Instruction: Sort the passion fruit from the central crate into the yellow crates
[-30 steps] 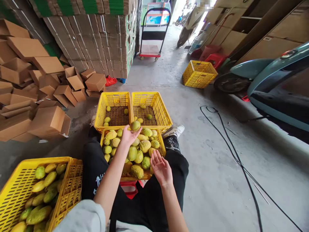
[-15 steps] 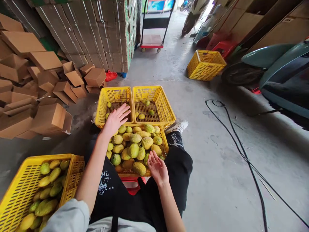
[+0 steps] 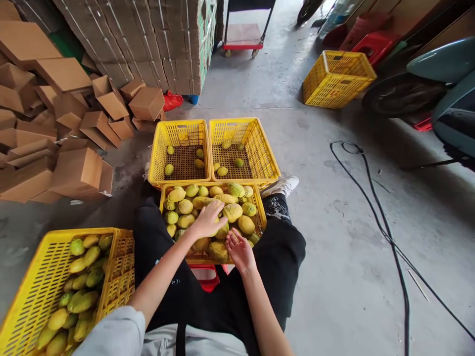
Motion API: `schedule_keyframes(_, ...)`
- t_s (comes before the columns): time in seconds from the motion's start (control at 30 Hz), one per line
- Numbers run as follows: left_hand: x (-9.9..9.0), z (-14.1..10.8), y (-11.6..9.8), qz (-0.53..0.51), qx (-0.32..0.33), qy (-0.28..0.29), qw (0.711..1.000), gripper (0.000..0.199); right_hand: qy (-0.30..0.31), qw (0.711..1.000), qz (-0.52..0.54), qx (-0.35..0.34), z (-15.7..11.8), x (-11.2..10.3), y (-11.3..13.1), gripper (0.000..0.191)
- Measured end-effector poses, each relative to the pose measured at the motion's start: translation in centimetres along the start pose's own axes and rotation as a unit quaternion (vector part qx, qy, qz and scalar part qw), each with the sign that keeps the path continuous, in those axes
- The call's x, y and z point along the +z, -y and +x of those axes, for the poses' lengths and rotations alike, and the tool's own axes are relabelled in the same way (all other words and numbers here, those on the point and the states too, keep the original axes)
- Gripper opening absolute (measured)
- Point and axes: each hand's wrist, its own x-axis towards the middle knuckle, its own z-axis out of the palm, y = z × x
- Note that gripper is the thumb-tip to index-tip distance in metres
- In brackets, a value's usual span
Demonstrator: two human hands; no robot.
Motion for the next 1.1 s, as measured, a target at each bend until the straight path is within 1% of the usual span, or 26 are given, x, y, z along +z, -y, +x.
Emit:
schedule_keyframes(0.03,1.9,-0.9,1.1,0.034,0.028,-0.009,0.999,0.050,-0.007,1.000,-0.006,0.001,0.2,-0.3,-0.1,0.020)
schedule_keyframes(0.07,3.5,-1.7,1.9,0.053,0.070,-0.015,0.996,0.040,-0.013,1.000,-0.009,0.001,0.5,-0.5,-0.2,0.019)
schedule_keyframes(0.1,4.6,-2.5,2.6,0.061,0.102,-0.024,0.993,0.036,-0.018,1.000,-0.010,0.000,0.7,-0.7,-0.2,0.018)
schedule_keyframes(0.13,5.4,-3.2,3.0,0.062,0.110,-0.048,0.991,0.037,-0.021,1.000,-0.012,-0.002,0.8,-0.9,-0.3,0.017)
schedule_keyframes(0.17,5.8,-3.6,3.3,0.059,0.109,-0.057,0.991,0.038,-0.021,1.000,-0.017,-0.006,0.9,-1.0,-0.3,0.016)
schedule_keyframes(0.23,5.8,-4.1,3.5,0.030,0.088,-0.064,0.994,0.040,-0.014,0.999,-0.037,-0.019,1.0,-1.1,-0.3,0.016)
schedule_keyframes(0.33,5.0,-4.0,3.5,-0.012,0.040,-0.087,0.995,0.037,-0.006,0.998,-0.062,-0.027,1.0,-1.1,-0.3,0.016)
schedule_keyframes(0.43,4.3,-3.6,4.0,-0.035,0.004,-0.139,0.990,0.038,-0.034,0.998,-0.052,-0.030,0.9,-1.0,-0.2,0.014)
schedule_keyframes(0.53,3.7,-3.6,4.7,-0.060,-0.014,-0.174,0.983,0.044,-0.056,0.997,-0.034,-0.049,0.7,-0.5,0.1,0.014)
schedule_keyframes(0.6,3.2,-3.7,5.1,-0.079,-0.021,-0.185,0.979,0.048,-0.072,0.991,-0.048,-0.102,0.5,0.0,0.7,0.017)
schedule_keyframes(0.63,3.0,-3.8,5.3,-0.085,-0.024,-0.185,0.979,0.050,-0.092,0.981,-0.069,-0.156,0.3,0.2,1.2,0.019)
schedule_keyframes(0.67,2.7,-3.9,5.4,-0.090,-0.028,-0.181,0.979,0.051,-0.122,0.957,-0.098,-0.243,0.0,0.4,1.9,0.020)
schedule_keyframes(0.73,2.2,-4.0,5.5,-0.105,-0.041,-0.168,0.979,0.053,-0.141,0.933,-0.114,-0.311,-0.6,0.7,3.8,0.020)
schedule_keyframes(0.77,2.1,-4.1,5.6,-0.116,-0.047,-0.162,0.979,0.053,-0.148,0.905,-0.161,-0.366,-0.9,0.7,4.9,0.019)
schedule_keyframes(0.8,1.9,-4.2,5.6,-0.127,-0.050,-0.157,0.978,0.053,-0.154,0.877,-0.209,-0.405,-1.2,0.7,6.0,0.019)
schedule_keyframes(0.83,1.9,-4.2,5.6,-0.135,-0.049,-0.156,0.977,0.053,-0.166,0.856,-0.252,-0.420,-1.5,0.6,7.1,0.019)
schedule_keyframes(0.9,1.9,-4.4,5.7,-0.147,-0.047,-0.165,0.974,0.056,-0.199,0.818,-0.356,-0.406,-1.9,0.1,8.6,0.020)
schedule_keyframes(0.93,2.0,-4.5,5.7,-0.154,-0.049,-0.174,0.971,0.059,-0.208,0.792,-0.423,-0.388,-2.0,-0.2,9.0,0.020)
schedule_keyframes(0.97,2.0,-4.6,5.8,-0.164,-0.056,-0.182,0.968,0.063,-0.204,0.761,-0.495,-0.365,-2.1,-0.5,9.1,0.020)
schedule_keyframes(1.0,2.1,-4.7,6.0,-0.176,-0.066,-0.188,0.964,0.068,-0.192,0.728,-0.564,-0.339,-2.1,-0.8,8.8,0.021)
schedule_keyframes(1.07,2.0,-5.0,6.3,-0.200,-0.096,-0.187,0.957,0.075,-0.155,0.669,-0.670,-0.283,-2.1,-1.5,7.3,0.027)
schedule_keyframes(1.1,1.9,-5.2,6.5,-0.210,-0.112,-0.185,0.953,0.077,-0.161,0.648,-0.699,-0.257,-2.0,-1.7,6.3,0.033)
